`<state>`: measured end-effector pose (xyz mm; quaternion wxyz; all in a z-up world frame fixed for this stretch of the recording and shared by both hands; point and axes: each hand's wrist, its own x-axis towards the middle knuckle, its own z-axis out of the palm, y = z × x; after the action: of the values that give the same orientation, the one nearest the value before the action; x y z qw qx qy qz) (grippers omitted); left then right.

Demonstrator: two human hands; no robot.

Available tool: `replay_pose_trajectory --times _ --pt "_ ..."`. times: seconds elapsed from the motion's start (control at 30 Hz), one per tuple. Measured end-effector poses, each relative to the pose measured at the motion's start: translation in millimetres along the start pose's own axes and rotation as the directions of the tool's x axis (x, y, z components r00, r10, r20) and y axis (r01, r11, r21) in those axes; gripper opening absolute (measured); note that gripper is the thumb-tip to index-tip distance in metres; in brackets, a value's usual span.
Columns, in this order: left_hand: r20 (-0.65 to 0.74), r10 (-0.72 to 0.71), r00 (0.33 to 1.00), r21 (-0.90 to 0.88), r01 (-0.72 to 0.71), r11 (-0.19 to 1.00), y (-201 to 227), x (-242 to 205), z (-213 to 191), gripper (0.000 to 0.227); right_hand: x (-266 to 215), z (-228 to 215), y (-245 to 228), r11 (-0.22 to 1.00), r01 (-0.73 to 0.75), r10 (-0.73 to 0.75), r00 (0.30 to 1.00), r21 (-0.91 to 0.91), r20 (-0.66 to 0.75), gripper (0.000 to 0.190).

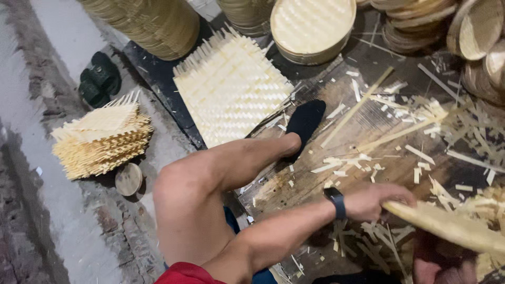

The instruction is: The person fits a circular bamboo ring over a square woven bamboo sheet, trims the overhanging bamboo strips with scissors, and uses a wooden mold to press the woven material into a circular base.

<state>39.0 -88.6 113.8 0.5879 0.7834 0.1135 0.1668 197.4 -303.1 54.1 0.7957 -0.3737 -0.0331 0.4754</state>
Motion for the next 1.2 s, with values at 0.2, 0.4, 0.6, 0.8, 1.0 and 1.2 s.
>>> replay_pose_trajectory --times 0.2,0.4,0.6,0.8,1.0,1.2 --pt "0.059 0.071 0.996 0.385 -0.088 0.919 14 21 40 0.072 2 20 28 0.992 -0.087 0.079 0.993 -0.093 -0.085 0.051" --pt "0.039 0.039 0.998 0.511 -0.054 0.858 20 26 66 0.065 -8 9 37 0.989 -0.133 0.125 0.987 -0.070 -0.106 0.050" --pt "0.007 -0.390 0.921 0.413 0.352 0.840 30 60 9 0.060 -39 -2 39 0.989 -0.069 0.082 0.992 0.134 -0.095 0.057" --pt "-0.296 -0.110 0.949 0.568 0.267 0.779 0 63 -89 0.037 -79 -37 53 0.996 -0.088 0.091 0.981 0.028 -0.173 0.078" --pt "-0.610 0.069 0.789 0.378 0.213 0.901 -4 58 -168 0.029 -27 -55 90 0.988 -0.116 0.123 0.990 0.099 -0.067 0.069" --pt "-0.523 -0.245 0.816 0.112 0.351 0.930 -29 62 -172 0.035 -2 -22 101 0.993 -0.014 0.031 0.990 0.121 -0.138 0.055"
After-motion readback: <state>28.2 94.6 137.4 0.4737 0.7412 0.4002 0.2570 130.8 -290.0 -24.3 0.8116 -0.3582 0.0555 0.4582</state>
